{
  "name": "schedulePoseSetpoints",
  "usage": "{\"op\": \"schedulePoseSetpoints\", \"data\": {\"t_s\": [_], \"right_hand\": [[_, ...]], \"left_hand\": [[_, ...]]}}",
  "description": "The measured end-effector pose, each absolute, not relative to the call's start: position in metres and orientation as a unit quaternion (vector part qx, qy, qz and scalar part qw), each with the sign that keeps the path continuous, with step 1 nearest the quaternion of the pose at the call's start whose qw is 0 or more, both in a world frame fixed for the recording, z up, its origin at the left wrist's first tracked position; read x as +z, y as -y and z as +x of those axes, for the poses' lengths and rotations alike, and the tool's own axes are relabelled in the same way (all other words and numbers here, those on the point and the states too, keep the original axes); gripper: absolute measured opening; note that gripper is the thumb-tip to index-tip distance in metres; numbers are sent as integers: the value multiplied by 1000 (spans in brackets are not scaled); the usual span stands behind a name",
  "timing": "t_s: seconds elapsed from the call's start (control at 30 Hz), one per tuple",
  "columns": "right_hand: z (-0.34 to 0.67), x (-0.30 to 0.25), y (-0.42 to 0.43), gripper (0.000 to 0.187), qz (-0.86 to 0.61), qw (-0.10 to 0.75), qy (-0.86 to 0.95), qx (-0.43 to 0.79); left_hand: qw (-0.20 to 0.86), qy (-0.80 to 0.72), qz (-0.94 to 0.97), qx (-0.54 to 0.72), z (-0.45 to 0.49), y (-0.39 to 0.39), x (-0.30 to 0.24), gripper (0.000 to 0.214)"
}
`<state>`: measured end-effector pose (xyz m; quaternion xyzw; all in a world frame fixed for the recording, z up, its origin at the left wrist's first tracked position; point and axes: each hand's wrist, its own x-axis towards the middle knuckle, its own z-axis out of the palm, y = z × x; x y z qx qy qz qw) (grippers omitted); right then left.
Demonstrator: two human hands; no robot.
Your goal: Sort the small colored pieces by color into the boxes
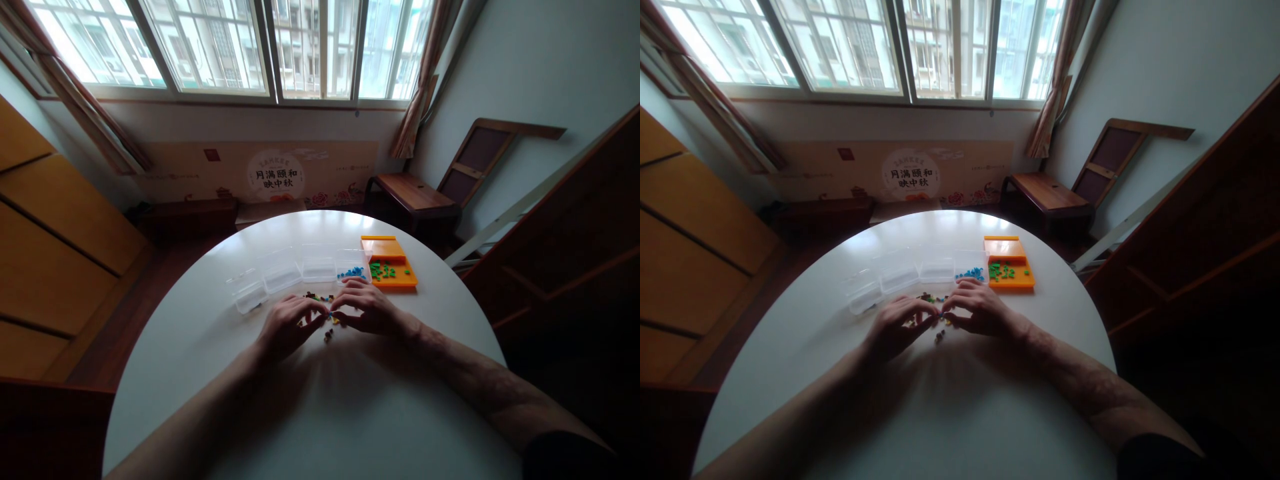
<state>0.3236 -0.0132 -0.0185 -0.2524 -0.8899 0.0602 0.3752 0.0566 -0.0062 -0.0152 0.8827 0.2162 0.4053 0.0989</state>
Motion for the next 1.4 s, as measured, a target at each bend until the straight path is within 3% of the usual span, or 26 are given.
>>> {"op": "schedulePoseSetpoints", "data": {"t_s": [0.27,0.5,0.6,0.67,0.77,0.87,1.17,1.4], "right_hand": [[321,-17,14,5,-257,386,885,51],[341,-26,-1,8,-441,475,762,-11],[350,-32,-8,5,-502,484,717,3],[353,-33,-9,15,-520,486,702,33],[351,-32,-8,25,-522,486,698,65],[346,-32,-6,22,-510,480,711,67],[340,-28,-1,15,-474,463,746,66],[337,-25,3,11,-447,461,764,61]], "left_hand": [[87,-241,882,394,57,6,-16,3],[41,-321,884,339,49,3,-22,10],[29,-341,886,313,48,3,-24,16],[22,-342,892,295,49,4,-24,21],[17,-329,906,266,52,4,-22,30],[12,-326,915,239,54,4,-20,33],[3,-306,908,285,56,3,-20,12],[15,-295,910,289,58,2,-19,15]]}}
